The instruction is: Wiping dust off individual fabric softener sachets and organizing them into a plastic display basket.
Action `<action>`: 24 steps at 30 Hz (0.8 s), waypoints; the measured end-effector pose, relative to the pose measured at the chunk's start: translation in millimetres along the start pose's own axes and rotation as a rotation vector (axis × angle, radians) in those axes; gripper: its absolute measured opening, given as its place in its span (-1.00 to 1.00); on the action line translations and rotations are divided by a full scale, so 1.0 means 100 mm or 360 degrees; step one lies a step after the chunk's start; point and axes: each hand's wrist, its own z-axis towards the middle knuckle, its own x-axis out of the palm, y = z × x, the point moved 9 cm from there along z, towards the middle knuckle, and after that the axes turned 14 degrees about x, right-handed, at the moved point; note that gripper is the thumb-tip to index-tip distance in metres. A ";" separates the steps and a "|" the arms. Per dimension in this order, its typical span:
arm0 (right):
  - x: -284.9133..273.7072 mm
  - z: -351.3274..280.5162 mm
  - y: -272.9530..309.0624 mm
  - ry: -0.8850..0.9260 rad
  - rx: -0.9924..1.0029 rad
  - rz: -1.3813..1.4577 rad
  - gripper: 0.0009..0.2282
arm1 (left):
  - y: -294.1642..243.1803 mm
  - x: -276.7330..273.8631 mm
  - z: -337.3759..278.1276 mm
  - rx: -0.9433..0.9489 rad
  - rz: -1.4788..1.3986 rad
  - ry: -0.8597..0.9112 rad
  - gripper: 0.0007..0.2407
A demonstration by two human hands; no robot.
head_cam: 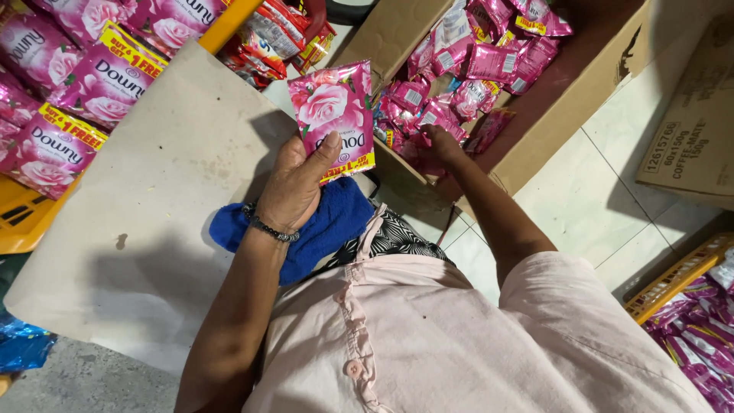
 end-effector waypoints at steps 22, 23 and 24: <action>-0.76 0.35 0.37 0.0206 -0.0625 0.0082 -0.82 | 0.06 -0.05 0.01 0.0001 -0.0037 0.0008 -0.79; -0.76 0.16 0.47 0.0151 -0.0657 -0.0090 -0.83 | 0.11 -0.09 0.02 0.0002 -0.0020 0.0021 -0.78; -0.77 0.03 0.52 0.0150 -0.0661 -0.0093 -0.83 | 0.08 -0.05 0.02 0.0007 -0.0022 0.0021 -0.78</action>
